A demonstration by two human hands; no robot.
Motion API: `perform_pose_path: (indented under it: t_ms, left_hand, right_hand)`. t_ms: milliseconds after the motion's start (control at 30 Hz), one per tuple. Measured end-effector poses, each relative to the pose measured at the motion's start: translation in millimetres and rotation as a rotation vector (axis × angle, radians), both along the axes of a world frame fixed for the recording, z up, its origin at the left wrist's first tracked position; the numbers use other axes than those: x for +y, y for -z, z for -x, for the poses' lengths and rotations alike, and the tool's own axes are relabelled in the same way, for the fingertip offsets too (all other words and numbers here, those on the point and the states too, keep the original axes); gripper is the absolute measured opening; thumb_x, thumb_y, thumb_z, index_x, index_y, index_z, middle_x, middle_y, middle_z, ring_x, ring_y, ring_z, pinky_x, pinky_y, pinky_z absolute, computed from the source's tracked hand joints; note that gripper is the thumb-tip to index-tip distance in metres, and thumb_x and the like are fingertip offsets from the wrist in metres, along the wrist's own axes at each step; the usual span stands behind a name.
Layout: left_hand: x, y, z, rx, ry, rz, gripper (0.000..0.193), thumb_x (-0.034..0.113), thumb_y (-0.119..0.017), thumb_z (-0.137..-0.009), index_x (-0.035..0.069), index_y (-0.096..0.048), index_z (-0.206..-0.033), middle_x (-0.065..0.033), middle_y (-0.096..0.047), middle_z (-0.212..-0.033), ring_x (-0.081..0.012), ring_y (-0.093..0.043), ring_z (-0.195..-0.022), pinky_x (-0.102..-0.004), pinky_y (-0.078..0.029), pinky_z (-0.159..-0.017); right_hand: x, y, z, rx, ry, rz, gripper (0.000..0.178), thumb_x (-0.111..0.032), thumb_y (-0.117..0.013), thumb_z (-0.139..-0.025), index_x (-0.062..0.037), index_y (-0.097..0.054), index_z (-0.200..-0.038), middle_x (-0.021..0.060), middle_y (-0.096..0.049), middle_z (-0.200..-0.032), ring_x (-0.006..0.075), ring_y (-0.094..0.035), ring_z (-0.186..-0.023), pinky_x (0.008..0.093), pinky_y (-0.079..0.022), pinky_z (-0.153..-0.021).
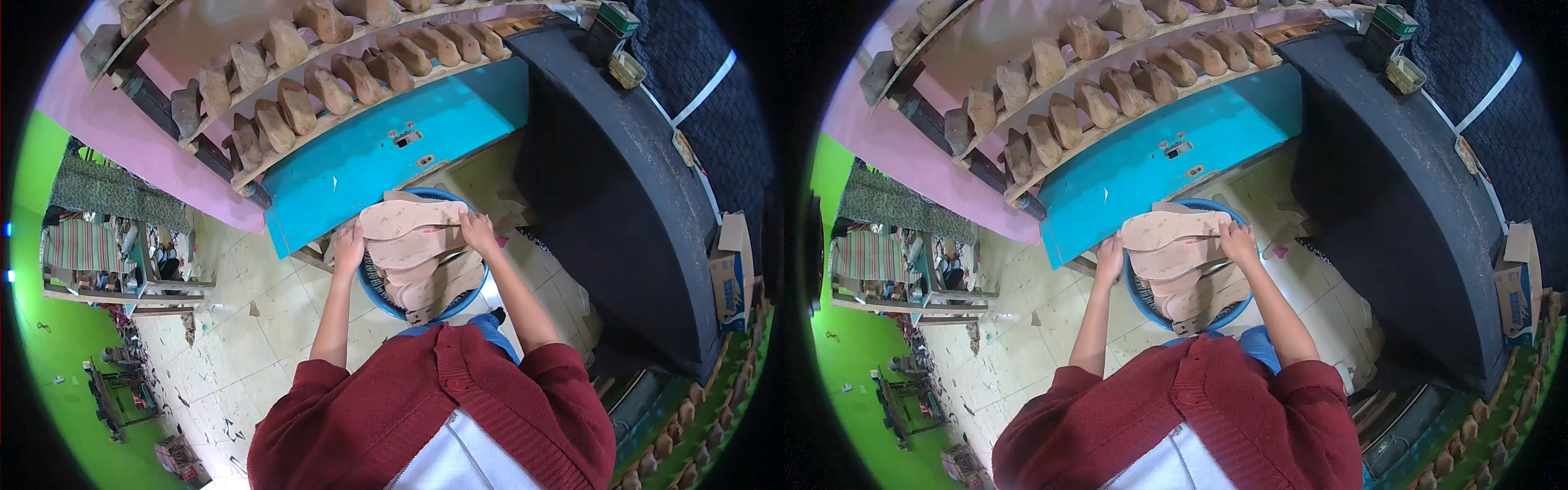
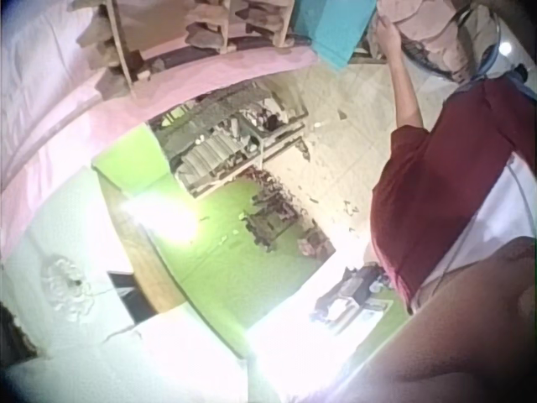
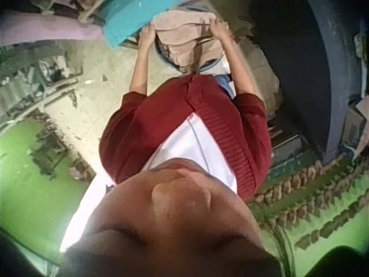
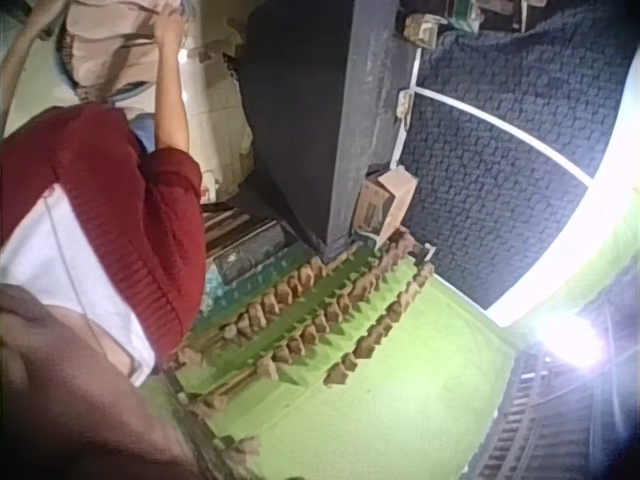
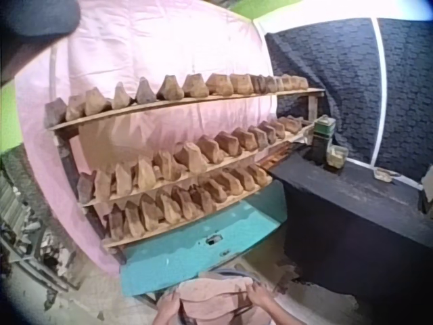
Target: The person removes shoe soles from a cardboard box, applies glue to them with a brush, and stacks them into a plastic basket.
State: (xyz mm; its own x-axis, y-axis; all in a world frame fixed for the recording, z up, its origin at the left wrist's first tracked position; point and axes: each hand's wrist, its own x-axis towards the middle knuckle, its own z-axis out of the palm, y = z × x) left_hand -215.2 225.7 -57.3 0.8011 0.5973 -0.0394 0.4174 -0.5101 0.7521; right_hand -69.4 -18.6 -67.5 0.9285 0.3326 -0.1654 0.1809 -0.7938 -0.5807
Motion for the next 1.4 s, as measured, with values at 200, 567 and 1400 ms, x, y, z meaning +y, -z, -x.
perform_pose_path:
  t_ms: [200,567,1400]
  left_hand:
    - [-2.0,-2.6,-1.6,0.027,0.028,0.041,0.049,0.038,-0.026,-0.088,0.001,-0.057,-0.097,-0.0195,-0.053,-0.102,-0.0328,-0.045,-0.102,-0.0408,-0.03,-0.09]
    - [-19.1,8.4,13.8,0.055,0.058,0.102,0.05,0.039,-0.026,-0.088,0.001,-0.055,-0.103,-0.019,-0.051,-0.107,-0.0312,-0.043,-0.105,-0.0403,-0.028,-0.092]
    - [-113.9,-54.0,-17.4,0.112,0.184,-0.331,0.05,0.036,-0.039,-0.083,0.003,-0.04,-0.121,-0.0179,-0.029,-0.129,-0.0339,-0.028,-0.117,-0.048,-0.019,-0.095]
  right_hand:
    - [-11.1,-10.1,-2.4,0.114,-0.032,0.016,0.06,-0.047,-0.023,-0.086,0.0002,-0.044,-0.115,0.0239,-0.037,-0.122,0.0435,-0.023,-0.119,0.043,-0.016,-0.101]
    - [-32.2,-27.4,18.5,0.2,-0.048,0.012,0.064,-0.049,-0.022,-0.086,0.0031,-0.04,-0.12,0.024,-0.033,-0.127,0.0377,-0.024,-0.121,0.0381,-0.011,-0.102]
    - [-103.2,-23.6,41.4,-0.13,0.112,-0.098,0.057,-0.041,-0.038,-0.085,-0.0045,-0.03,-0.128,0.0242,-0.022,-0.132,0.0376,-0.018,-0.124,0.0464,-0.016,-0.099]
